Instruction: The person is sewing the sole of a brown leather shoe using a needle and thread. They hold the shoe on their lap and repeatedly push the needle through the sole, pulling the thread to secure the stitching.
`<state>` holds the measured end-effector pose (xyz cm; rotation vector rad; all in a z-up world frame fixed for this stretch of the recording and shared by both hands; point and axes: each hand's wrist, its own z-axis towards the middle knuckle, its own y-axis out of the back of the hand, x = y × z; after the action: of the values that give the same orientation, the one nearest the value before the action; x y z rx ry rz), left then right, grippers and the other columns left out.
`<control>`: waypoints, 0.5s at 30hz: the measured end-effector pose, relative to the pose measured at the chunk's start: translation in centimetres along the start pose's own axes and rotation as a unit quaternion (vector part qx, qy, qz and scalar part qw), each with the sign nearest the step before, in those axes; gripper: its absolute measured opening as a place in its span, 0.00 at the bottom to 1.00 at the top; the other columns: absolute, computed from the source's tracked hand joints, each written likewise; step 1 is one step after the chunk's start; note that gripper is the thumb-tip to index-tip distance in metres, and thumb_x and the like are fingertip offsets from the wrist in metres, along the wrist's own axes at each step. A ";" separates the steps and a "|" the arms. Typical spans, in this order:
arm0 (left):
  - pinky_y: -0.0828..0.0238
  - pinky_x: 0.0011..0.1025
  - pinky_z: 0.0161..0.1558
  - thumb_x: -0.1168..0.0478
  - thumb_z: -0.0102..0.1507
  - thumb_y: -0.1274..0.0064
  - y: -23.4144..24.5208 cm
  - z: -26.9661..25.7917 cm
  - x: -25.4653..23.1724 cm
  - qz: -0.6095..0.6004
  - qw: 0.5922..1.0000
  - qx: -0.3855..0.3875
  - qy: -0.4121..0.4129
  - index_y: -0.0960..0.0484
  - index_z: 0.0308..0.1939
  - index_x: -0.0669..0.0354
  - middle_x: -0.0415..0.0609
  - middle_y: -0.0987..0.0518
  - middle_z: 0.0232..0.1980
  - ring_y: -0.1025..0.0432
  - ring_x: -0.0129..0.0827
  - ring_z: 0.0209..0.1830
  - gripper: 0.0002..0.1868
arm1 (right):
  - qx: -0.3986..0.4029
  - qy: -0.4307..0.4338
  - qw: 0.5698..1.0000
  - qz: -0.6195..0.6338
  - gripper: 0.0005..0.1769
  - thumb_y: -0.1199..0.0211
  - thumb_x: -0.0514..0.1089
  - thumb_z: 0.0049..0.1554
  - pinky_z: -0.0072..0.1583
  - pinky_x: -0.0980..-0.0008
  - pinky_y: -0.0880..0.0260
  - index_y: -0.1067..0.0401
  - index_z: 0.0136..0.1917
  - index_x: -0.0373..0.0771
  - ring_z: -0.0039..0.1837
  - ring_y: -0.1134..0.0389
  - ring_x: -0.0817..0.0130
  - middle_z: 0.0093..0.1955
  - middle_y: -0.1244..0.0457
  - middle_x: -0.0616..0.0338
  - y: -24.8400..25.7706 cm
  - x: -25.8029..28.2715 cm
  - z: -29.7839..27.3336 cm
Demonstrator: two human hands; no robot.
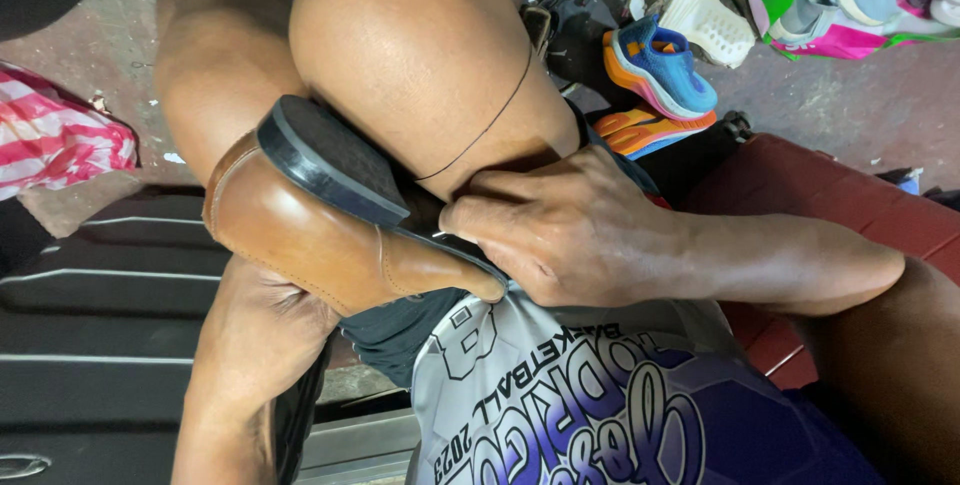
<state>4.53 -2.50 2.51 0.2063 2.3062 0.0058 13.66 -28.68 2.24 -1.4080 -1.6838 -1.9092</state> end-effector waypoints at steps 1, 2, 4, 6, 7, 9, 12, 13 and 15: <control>0.22 0.28 0.44 0.66 0.58 0.36 -0.2 -0.1 -0.1 0.003 1.000 -0.008 0.004 0.15 0.46 0.65 0.44 0.13 0.43 0.22 0.25 0.42 0.13 | 0.014 0.001 1.000 -0.008 0.17 0.36 0.44 0.52 0.39 0.55 0.32 0.26 0.55 0.42 0.42 0.27 0.62 0.45 0.32 0.62 0.0 0.0 -0.1; 0.22 0.28 0.44 0.67 0.58 0.37 -0.3 -0.2 -0.2 0.005 1.000 -0.016 0.008 0.15 0.46 0.65 0.44 0.13 0.43 0.22 0.25 0.42 0.13 | 0.027 0.002 1.000 -0.015 0.20 0.36 0.44 0.49 0.37 0.55 0.33 0.26 0.56 0.42 0.41 0.27 0.63 0.44 0.32 0.62 0.0 0.0 -0.2; 0.22 0.28 0.43 0.67 0.57 0.36 -0.5 -0.2 -0.3 -0.014 1.000 -0.018 0.010 0.16 0.46 0.65 0.44 0.14 0.43 0.23 0.25 0.42 0.14 | 0.014 0.025 0.999 -0.019 0.22 0.36 0.45 0.51 0.35 0.58 0.33 0.27 0.59 0.38 0.39 0.29 0.62 0.50 0.34 0.56 0.0 0.2 -0.1; 0.22 0.28 0.44 0.68 0.57 0.36 -0.6 -0.4 -0.2 -0.021 1.000 -0.016 0.009 0.16 0.46 0.66 0.44 0.14 0.43 0.23 0.25 0.42 0.14 | -0.004 0.048 0.998 -0.033 0.22 0.36 0.46 0.53 0.37 0.60 0.31 0.28 0.60 0.37 0.41 0.29 0.61 0.52 0.35 0.53 0.0 0.6 0.0; 0.22 0.28 0.44 0.68 0.57 0.37 -0.6 -0.5 -0.1 -0.019 1.000 -0.015 0.006 0.16 0.46 0.66 0.44 0.14 0.43 0.22 0.26 0.43 0.13 | -0.017 0.061 0.997 -0.047 0.22 0.36 0.46 0.54 0.40 0.60 0.30 0.28 0.60 0.38 0.43 0.28 0.61 0.52 0.35 0.53 0.0 0.7 0.0; 0.22 0.28 0.44 0.68 0.58 0.38 -0.6 -0.8 0.4 -0.015 1.000 -0.014 -0.002 0.16 0.46 0.66 0.44 0.14 0.43 0.22 0.25 0.43 0.12 | -0.025 0.081 0.994 -0.062 0.21 0.36 0.44 0.54 0.43 0.60 0.27 0.28 0.60 0.39 0.46 0.26 0.60 0.52 0.36 0.54 0.2 0.8 0.2; 0.24 0.28 0.37 0.67 0.62 0.40 -0.6 -1.2 1.1 -0.003 0.999 -0.024 0.029 0.15 0.44 0.67 0.46 0.15 0.38 0.23 0.26 0.36 0.08 | 0.021 0.063 0.997 -0.045 0.19 0.37 0.42 0.52 0.41 0.59 0.28 0.28 0.58 0.40 0.44 0.26 0.62 0.50 0.35 0.58 0.6 0.1 0.7; 0.25 0.29 0.32 0.67 0.66 0.40 -0.6 -1.3 1.3 0.005 0.997 -0.031 0.066 0.13 0.42 0.68 0.48 0.15 0.34 0.24 0.28 0.31 0.06 | 0.060 0.034 0.997 -0.024 0.18 0.37 0.42 0.51 0.39 0.58 0.29 0.27 0.57 0.42 0.42 0.26 0.63 0.49 0.34 0.60 0.6 -0.2 0.9; 0.28 0.31 0.25 0.66 0.68 0.42 -0.7 -1.3 1.6 -0.001 0.993 -0.042 0.109 0.12 0.40 0.69 0.49 0.16 0.29 0.25 0.29 0.25 0.07 | 0.075 0.013 0.997 0.000 0.17 0.36 0.44 0.51 0.39 0.57 0.29 0.26 0.55 0.45 0.42 0.26 0.62 0.49 0.33 0.62 0.7 -0.6 1.0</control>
<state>2.39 -2.87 2.15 0.1685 2.5176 0.1299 14.98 -28.31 2.12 -1.3200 -1.7738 -1.7529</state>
